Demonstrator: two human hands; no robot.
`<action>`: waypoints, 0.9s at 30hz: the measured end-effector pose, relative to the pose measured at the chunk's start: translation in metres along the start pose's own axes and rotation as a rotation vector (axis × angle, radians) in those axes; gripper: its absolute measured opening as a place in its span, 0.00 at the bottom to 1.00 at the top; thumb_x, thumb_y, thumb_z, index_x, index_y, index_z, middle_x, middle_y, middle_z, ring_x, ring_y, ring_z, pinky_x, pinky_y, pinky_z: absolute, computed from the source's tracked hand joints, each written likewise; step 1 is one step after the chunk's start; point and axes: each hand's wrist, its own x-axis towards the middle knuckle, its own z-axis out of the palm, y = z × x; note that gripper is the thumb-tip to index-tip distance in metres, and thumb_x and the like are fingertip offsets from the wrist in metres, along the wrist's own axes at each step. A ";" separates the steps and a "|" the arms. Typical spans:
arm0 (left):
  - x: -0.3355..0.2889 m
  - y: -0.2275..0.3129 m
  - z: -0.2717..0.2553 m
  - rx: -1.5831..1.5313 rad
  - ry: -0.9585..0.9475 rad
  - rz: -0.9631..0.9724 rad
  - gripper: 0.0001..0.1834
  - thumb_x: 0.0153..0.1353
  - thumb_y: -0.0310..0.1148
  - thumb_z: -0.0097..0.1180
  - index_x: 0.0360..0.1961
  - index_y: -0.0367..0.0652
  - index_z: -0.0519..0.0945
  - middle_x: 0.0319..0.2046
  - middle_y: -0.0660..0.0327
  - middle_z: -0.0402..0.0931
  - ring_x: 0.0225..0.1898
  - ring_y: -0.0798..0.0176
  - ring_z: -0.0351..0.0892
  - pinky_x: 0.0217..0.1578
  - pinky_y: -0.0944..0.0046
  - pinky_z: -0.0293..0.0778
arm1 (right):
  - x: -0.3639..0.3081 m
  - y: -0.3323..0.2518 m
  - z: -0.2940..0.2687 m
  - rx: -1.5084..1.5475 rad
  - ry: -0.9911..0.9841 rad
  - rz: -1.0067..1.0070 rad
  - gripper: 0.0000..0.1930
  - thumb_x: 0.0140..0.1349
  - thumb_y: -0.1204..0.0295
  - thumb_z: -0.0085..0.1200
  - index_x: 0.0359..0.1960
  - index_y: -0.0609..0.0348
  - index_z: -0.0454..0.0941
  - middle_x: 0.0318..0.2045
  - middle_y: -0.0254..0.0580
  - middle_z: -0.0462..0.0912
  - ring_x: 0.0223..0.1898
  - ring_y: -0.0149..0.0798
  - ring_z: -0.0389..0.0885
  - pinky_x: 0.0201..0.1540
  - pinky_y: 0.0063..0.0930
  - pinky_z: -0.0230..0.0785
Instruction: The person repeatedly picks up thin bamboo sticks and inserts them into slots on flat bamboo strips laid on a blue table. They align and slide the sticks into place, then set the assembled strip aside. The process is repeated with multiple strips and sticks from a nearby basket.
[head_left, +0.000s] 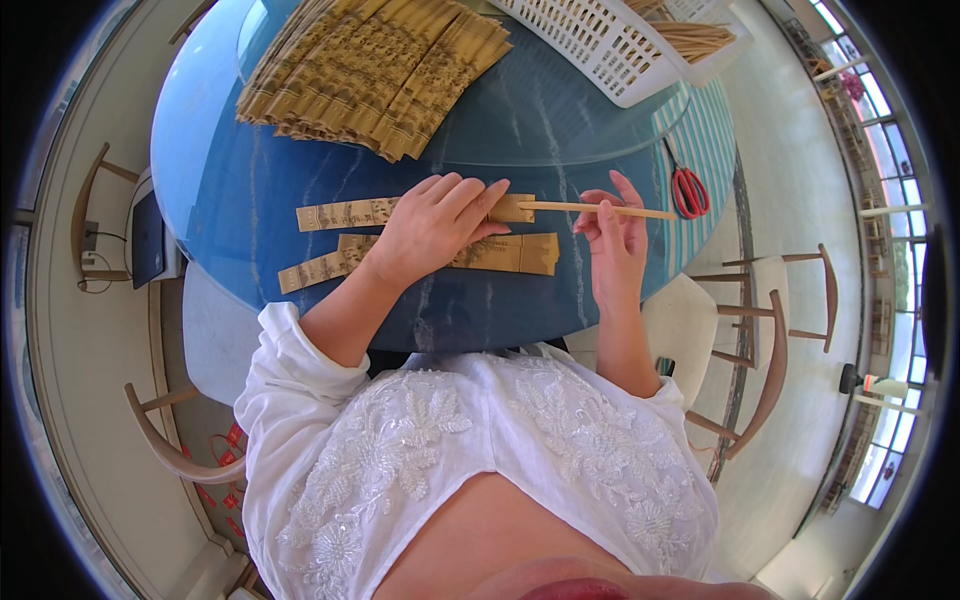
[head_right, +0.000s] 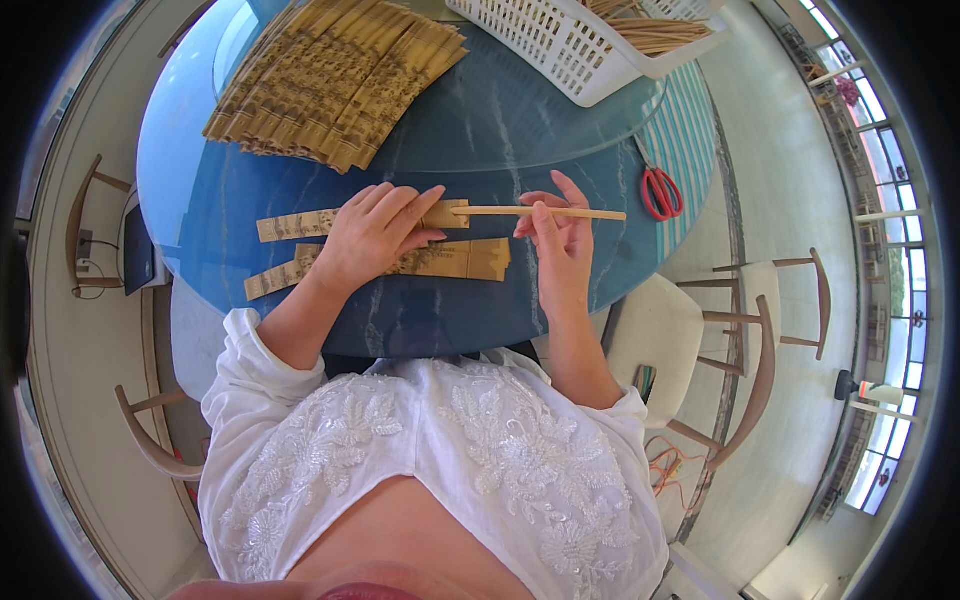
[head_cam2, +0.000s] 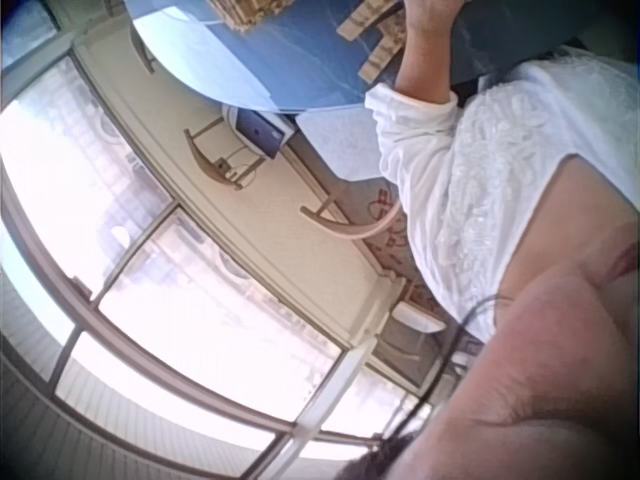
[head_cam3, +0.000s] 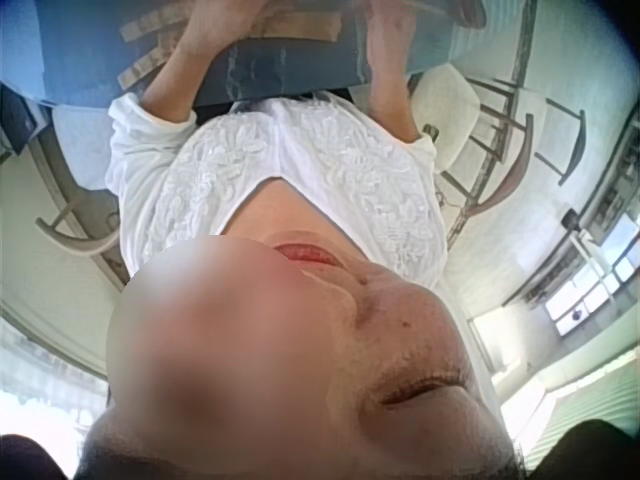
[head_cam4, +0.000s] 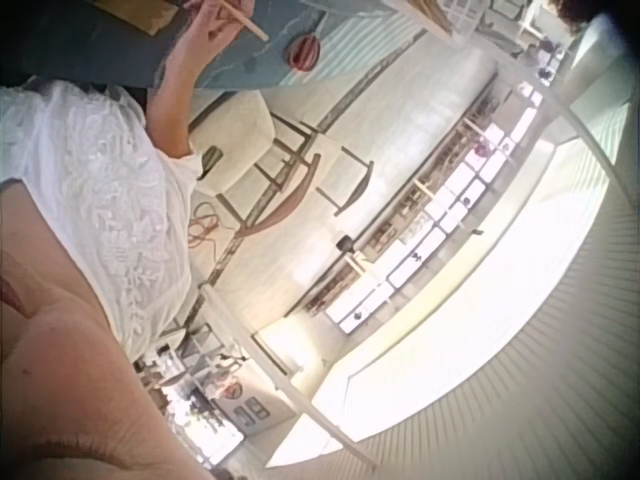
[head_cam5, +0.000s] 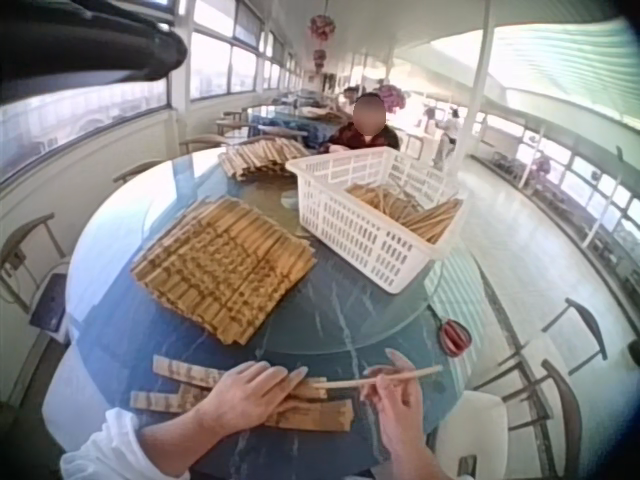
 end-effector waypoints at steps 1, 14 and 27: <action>0.000 -0.001 0.000 0.000 0.001 -0.003 0.29 0.46 0.39 0.67 0.50 0.39 0.79 0.31 0.62 0.68 0.31 0.62 0.73 0.34 0.64 0.74 | 0.002 -0.005 -0.001 0.035 0.058 -0.034 0.22 0.70 0.71 0.48 0.63 0.62 0.62 0.45 0.47 0.78 0.34 0.30 0.77 0.40 0.25 0.72; 0.000 -0.003 -0.001 -0.022 0.003 -0.021 0.28 0.46 0.38 0.67 0.49 0.38 0.79 0.31 0.62 0.69 0.31 0.61 0.73 0.34 0.63 0.74 | 0.008 -0.004 -0.037 -0.025 0.388 -0.355 0.08 0.71 0.74 0.45 0.48 0.63 0.69 0.44 0.56 0.80 0.38 0.38 0.82 0.44 0.33 0.79; -0.001 -0.003 0.000 -0.008 0.017 -0.006 0.28 0.47 0.37 0.67 0.50 0.37 0.79 0.30 0.62 0.69 0.31 0.61 0.73 0.33 0.63 0.74 | -0.006 0.015 0.001 0.110 0.209 -0.114 0.06 0.68 0.75 0.52 0.42 0.64 0.74 0.45 0.55 0.80 0.36 0.33 0.81 0.45 0.28 0.77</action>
